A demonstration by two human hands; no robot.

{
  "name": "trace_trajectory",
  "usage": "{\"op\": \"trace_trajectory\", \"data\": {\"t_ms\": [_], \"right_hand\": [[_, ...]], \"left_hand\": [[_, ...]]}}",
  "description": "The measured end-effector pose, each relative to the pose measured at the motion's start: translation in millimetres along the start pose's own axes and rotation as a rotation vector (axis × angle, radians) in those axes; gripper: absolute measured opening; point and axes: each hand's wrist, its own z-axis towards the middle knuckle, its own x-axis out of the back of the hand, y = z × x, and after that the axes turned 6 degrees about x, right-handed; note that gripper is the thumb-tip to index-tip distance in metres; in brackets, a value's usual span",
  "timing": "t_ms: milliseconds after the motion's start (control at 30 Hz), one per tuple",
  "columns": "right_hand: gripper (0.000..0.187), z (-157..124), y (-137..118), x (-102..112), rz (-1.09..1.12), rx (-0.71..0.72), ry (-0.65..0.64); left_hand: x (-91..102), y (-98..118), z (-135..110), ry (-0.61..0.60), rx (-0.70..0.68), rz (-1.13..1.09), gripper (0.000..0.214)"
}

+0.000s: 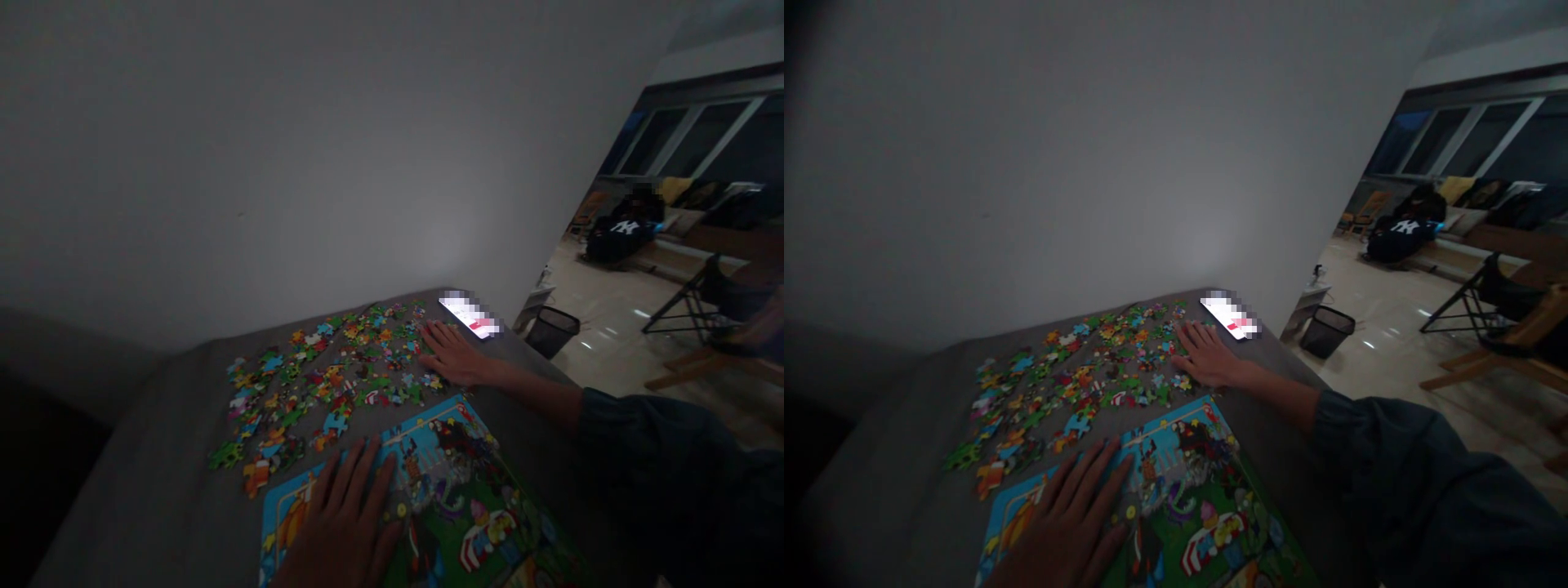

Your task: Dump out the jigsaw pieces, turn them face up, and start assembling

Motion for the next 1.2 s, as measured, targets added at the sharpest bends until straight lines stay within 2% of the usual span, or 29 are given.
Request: {"op": "trace_trajectory", "data": {"t_ms": [167, 300, 433, 567, 767, 867, 933, 1067, 1200], "right_hand": [[0.092, 14, -13, -1, -0.013, 0.021, 0.006], [0.092, 26, -11, 0, -0.013, 0.016, 0.001], [0.089, 26, -7, 0, 0.003, 0.03, -0.017], [0.089, 21, -8, 1, 0.028, 0.044, -0.037], [0.081, 23, -8, 23, 0.059, 0.066, -0.093], [0.084, 38, -21, 34, 0.059, 0.09, -0.076], [0.084, 52, -38, 34, 0.057, 0.129, -0.07], [0.091, 82, -74, 18, 0.055, 0.155, -0.054], [0.094, 104, -98, -4, 0.063, 0.157, -0.038]], "left_hand": [[-4.6, -3, -3, 0.041, 0.004, -0.009, 0.058], [-3.9, -3, -1, 0.023, 0.006, 0.0, 0.058], [-0.1, 0, 2, -0.029, 0.001, 0.009, 0.059], [5.0, 3, 1, -0.033, 0.007, -0.032, 0.059], [15.6, 9, -1, -0.123, 0.036, -0.109, 0.063], [16.2, 10, 0, -0.143, 0.041, -0.131, 0.062], [15.7, 10, 1, -0.15, 0.051, -0.133, 0.061], [18.8, 10, 1, -0.185, 0.067, -0.139, 0.061], [26.4, 12, 0, -0.219, 0.065, -0.152, 0.06]]}}
